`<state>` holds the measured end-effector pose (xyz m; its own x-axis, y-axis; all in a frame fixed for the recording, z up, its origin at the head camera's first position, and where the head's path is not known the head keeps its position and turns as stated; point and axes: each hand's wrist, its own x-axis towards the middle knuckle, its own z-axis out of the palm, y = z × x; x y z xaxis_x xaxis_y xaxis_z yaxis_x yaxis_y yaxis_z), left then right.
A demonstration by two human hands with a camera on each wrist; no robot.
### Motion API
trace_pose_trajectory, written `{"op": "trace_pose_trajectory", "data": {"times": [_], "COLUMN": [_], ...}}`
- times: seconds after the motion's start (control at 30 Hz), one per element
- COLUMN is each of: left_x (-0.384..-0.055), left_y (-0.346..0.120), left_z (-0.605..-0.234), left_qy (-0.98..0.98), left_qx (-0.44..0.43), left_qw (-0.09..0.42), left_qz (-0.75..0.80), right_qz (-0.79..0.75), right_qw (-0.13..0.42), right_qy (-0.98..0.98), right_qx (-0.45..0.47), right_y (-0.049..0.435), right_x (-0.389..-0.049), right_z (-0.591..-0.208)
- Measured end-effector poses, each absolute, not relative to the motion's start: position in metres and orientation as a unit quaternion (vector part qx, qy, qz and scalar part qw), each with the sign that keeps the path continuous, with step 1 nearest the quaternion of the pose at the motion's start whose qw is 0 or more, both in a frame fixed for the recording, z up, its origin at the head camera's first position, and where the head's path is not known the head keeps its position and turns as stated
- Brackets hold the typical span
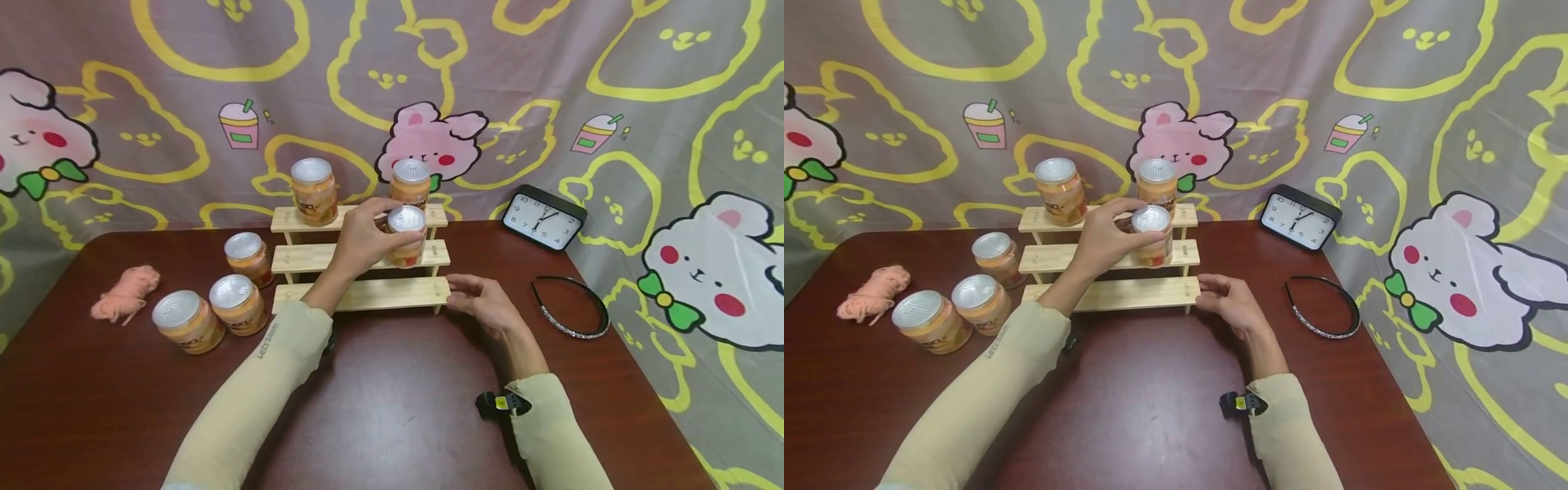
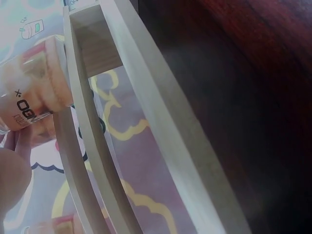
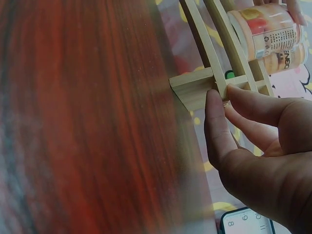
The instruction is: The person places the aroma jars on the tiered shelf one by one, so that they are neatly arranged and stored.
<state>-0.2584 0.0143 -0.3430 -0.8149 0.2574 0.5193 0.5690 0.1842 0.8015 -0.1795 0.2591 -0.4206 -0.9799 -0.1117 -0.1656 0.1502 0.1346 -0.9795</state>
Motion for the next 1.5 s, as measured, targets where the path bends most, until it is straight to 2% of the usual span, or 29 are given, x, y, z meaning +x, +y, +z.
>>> {"op": "trace_pose_trajectory", "data": {"times": [0.6,1.07,1.5], "left_x": [-0.262,-0.261,-0.260], "left_y": [0.023,0.018,-0.012], "left_z": [-0.341,-0.342,-0.341], "left_qy": [-0.777,-0.778,-0.760], "left_qx": [-0.261,-0.257,-0.255], "left_qw": [0.149,0.116,0.098], "left_qz": [-0.553,-0.562,-0.589], "right_qz": [-0.665,-0.675,-0.679], "right_qw": [0.100,0.099,0.098], "right_qy": [0.740,0.731,0.727], "right_qx": [0.019,0.014,0.021], "right_y": [0.260,0.257,0.256], "right_x": [-0.181,-0.182,-0.182], "right_z": [-0.417,-0.419,-0.421]}}
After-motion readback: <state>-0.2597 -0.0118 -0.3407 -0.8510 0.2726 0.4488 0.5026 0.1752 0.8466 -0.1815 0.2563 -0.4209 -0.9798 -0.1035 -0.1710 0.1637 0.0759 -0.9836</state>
